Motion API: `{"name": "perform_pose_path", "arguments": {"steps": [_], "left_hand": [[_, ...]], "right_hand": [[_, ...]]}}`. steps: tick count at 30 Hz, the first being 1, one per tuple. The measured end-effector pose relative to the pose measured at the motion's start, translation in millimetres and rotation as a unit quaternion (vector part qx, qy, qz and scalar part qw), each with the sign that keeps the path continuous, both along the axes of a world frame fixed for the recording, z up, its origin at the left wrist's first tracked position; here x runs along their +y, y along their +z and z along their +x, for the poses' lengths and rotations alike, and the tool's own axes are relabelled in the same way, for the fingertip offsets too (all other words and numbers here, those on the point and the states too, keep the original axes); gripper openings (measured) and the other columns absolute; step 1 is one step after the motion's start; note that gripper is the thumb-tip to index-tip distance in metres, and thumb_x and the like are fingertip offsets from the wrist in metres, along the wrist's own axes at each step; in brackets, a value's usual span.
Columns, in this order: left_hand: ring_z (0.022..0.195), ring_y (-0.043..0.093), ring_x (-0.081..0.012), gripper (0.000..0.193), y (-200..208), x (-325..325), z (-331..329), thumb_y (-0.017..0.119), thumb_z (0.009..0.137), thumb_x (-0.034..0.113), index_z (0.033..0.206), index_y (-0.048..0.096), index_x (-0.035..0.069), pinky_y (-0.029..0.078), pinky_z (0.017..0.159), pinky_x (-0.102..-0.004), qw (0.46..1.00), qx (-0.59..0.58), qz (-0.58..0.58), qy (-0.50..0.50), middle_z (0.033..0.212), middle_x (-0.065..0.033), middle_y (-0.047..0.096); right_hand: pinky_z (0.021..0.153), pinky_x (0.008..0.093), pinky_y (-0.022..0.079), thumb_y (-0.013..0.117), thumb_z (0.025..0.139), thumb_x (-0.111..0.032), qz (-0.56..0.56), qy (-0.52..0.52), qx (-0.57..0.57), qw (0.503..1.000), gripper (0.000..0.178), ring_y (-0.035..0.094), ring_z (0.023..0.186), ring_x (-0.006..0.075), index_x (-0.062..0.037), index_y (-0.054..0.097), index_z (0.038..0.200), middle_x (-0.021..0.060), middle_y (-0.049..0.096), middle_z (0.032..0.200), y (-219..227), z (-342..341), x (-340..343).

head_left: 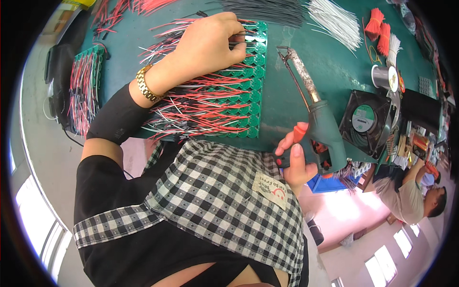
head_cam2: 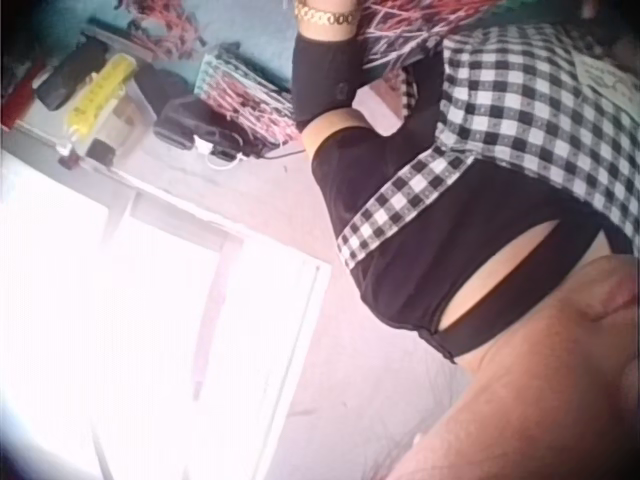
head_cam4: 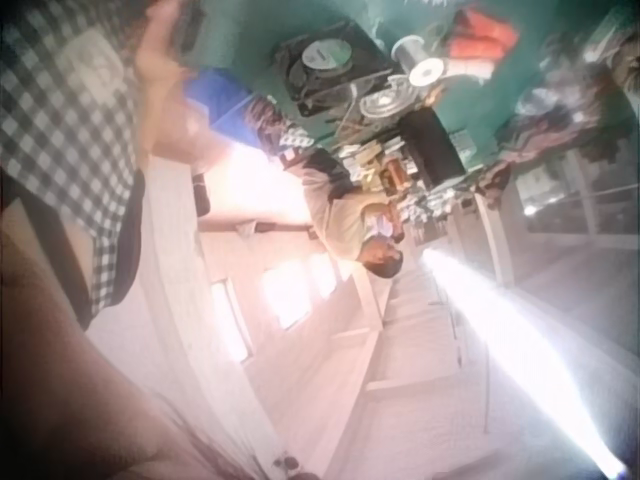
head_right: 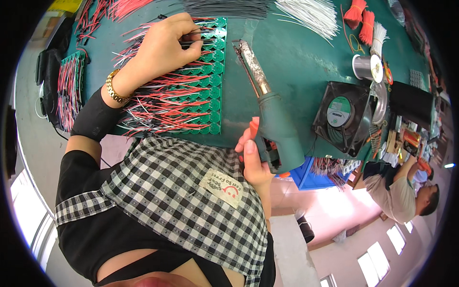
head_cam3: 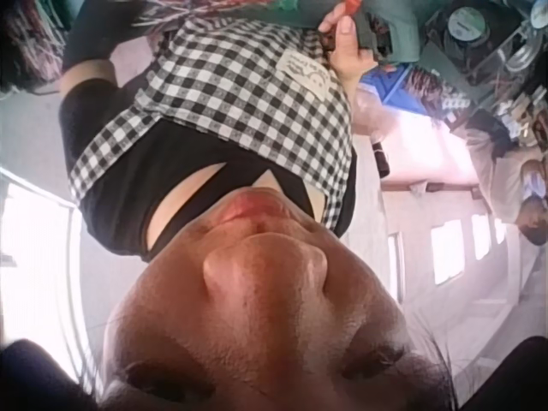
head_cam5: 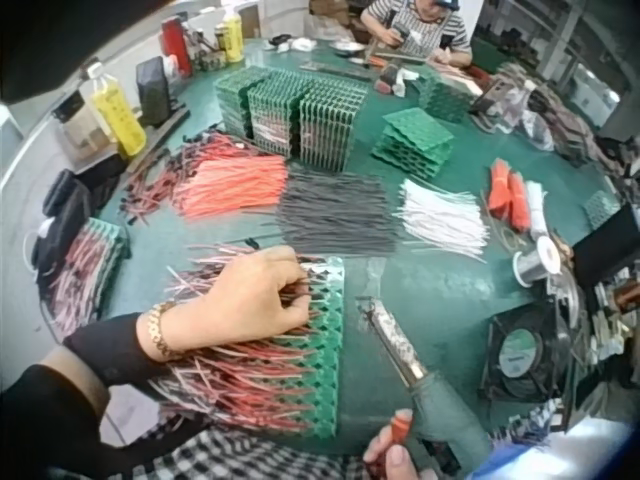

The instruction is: The person attaches wires to circuit board panels by taking wires from the table, positioning them onto the circuit boards, and soldering them in place using a soldering tool.

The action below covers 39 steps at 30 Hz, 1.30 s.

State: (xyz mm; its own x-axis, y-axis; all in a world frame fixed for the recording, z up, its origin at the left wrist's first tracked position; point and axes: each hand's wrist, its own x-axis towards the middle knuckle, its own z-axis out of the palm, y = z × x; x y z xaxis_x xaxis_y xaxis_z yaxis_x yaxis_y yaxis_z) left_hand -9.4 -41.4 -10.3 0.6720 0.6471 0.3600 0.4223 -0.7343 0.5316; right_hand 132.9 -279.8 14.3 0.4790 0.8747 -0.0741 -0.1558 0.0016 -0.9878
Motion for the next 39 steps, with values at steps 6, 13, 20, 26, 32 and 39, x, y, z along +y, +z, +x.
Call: {"name": "perform_pose_path", "arguments": {"steps": [6,13,20,26,32,39], "left_hand": [[0.066,0.059,-0.0153,0.010,-3.3,9.6,3.1,0.065,0.073,0.005,0.078,0.059,-0.001,0.049,0.061,-0.0245,0.992,-0.041,-0.113,-0.035,0.089,-0.0040,0.058],[0.067,0.058,-0.0143,0.010,-5.6,5.6,5.0,0.065,0.070,0.006,0.075,0.059,0.000,0.048,0.061,-0.0253,0.995,-0.016,-0.059,-0.075,0.098,-0.0026,0.059],[0.063,0.057,-0.0156,0.009,-7.6,5.4,6.9,0.065,0.068,0.007,0.072,0.059,0.001,0.048,0.059,-0.0266,0.998,-0.007,-0.032,-0.060,0.093,-0.0025,0.061],[0.060,0.057,-0.0145,0.009,-0.9,0.1,4.9,0.064,0.068,0.006,0.070,0.057,0.001,0.048,0.058,-0.0264,0.998,0.004,-0.035,-0.051,0.091,-0.0018,0.061],[0.059,0.057,-0.0146,0.010,2.0,-4.5,3.8,0.064,0.069,0.006,0.070,0.056,0.001,0.048,0.057,-0.0264,0.999,0.003,-0.026,-0.041,0.090,-0.0016,0.061],[0.059,0.058,-0.0157,0.010,1.1,-6.0,1.4,0.065,0.068,0.008,0.071,0.057,0.001,0.048,0.057,-0.0274,0.999,0.009,-0.008,-0.042,0.090,-0.0005,0.061]], "right_hand": [[0.055,0.0289,0.047,0.053,0.084,-0.007,-0.021,-0.020,0.005,1.000,0.037,0.052,0.064,0.0159,0.0043,0.046,0.118,0.0111,0.055,0.080,-10.5,1.8,0.2],[0.060,0.0271,0.046,0.058,0.084,-0.004,-0.016,-0.003,0.008,1.000,0.033,0.053,0.066,0.0121,0.0024,0.053,0.116,0.0066,0.057,0.081,-15.4,-3.5,0.2],[0.059,0.0270,0.046,0.058,0.083,-0.004,-0.057,0.005,0.010,0.998,0.022,0.055,0.065,0.0120,0.0018,0.055,0.104,0.0060,0.057,0.079,-12.0,-5.2,3.4],[0.059,0.0273,0.046,0.059,0.083,-0.005,-0.078,-0.007,0.021,0.997,0.013,0.055,0.064,0.0122,0.0008,0.057,0.094,0.0058,0.057,0.075,-5.1,-9.3,2.4],[0.059,0.0270,0.047,0.060,0.083,-0.006,-0.108,0.018,-0.011,0.994,0.012,0.055,0.064,0.0119,0.0000,0.058,0.093,0.0051,0.057,0.073,-2.5,-6.5,-1.5],[0.057,0.0279,0.046,0.060,0.082,-0.011,-0.061,-0.007,0.009,0.998,0.023,0.054,0.063,0.0145,0.0009,0.054,0.101,0.0088,0.056,0.076,-5.7,-13.3,-4.7]]}}
